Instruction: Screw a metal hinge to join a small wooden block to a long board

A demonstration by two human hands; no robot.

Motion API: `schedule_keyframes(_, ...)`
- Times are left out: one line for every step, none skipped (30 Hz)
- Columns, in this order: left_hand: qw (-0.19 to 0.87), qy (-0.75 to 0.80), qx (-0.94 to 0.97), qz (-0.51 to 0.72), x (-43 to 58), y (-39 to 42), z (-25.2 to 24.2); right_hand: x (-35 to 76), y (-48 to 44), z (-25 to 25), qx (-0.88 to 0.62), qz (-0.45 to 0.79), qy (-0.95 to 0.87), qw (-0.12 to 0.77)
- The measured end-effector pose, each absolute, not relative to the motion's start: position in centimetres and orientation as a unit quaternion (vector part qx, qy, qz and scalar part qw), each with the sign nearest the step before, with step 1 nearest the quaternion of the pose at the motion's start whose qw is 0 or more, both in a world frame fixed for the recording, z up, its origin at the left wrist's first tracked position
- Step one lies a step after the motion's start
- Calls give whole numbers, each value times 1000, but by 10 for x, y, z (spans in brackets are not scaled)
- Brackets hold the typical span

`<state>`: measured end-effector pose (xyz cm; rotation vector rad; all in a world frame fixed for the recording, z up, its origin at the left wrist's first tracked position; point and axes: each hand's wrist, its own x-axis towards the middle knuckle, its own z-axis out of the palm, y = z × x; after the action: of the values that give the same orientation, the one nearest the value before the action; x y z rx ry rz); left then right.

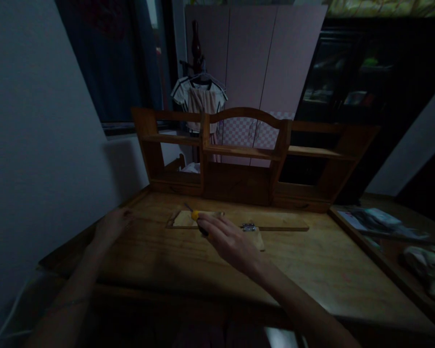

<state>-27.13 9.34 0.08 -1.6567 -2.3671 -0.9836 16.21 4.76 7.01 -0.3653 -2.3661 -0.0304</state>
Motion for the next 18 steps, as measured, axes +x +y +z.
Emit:
schedule_keyframes(64, -766, -558, -313, -270, 93, 1, 164, 42, 54, -152, -5, -922, 356)
schedule_keyframes(84, -757, -569, -310, -265, 92, 2, 168, 36, 41, -161, 0, -926, 341)
schedule_keyframes(99, -751, -572, -316, -257, 90, 4, 172, 30, 30, -168, 5, -932, 322)
schedule_keyframes(104, -748, -565, -331, -244, 87, 7, 176, 23, 21, -173, 11, -940, 293)
schedule_keyframes(98, -742, -560, -356, -228, 82, 11, 180, 17, 14, -176, 14, -946, 270)
schedule_keyframes(75, -730, -562, -382, -208, 77, 14, 184, 12, 10, -183, 22, -951, 246)
schedule_keyframes(41, -715, -568, -407, -185, 70, 17, 188, 7, 7, -192, 30, -955, 226)
schedule_keyframes(22, -697, -570, -435, -161, 63, 18, 190, 4, 5, -198, 37, -956, 211)
schedule_keyframes(-4, -681, -581, -446, -137, 55, 17, 193, 2, 4, -203, 45, -958, 199)
schedule_keyframes(-36, -663, -598, -449, -113, 47, 15, 195, 1, 3, -205, 54, -958, 193)
schedule_keyframes(-76, -651, -619, -434, -91, 39, 11, 197, 2, 2, -202, 62, -958, 192)
schedule_keyframes(-106, -646, -631, -417, -72, 32, 6, 198, 3, 1, -200, 70, -958, 195)
schedule_keyframes(-138, -636, -645, -401, -55, 25, -1, 199, 5, -2, -200, 76, -956, 203)
schedule_keyframes(-166, -620, -659, -392, -40, 19, -9, 199, 8, -5, -204, 80, -952, 213)
schedule_keyframes(-184, -610, -667, -386, -28, 15, -16, 199, 11, -9, -212, 83, -947, 228)
schedule_keyframes(-196, -604, -672, -382, -18, 11, -24, 199, 14, -13, -224, 88, -938, 248)
schedule_keyframes(-206, -599, -675, -379, -10, 7, -30, 199, 16, -16, -235, 97, -927, 274)
schedule_keyframes(-213, -594, -675, -382, -5, 5, -35, 199, 18, -19, -243, 115, -913, 306)
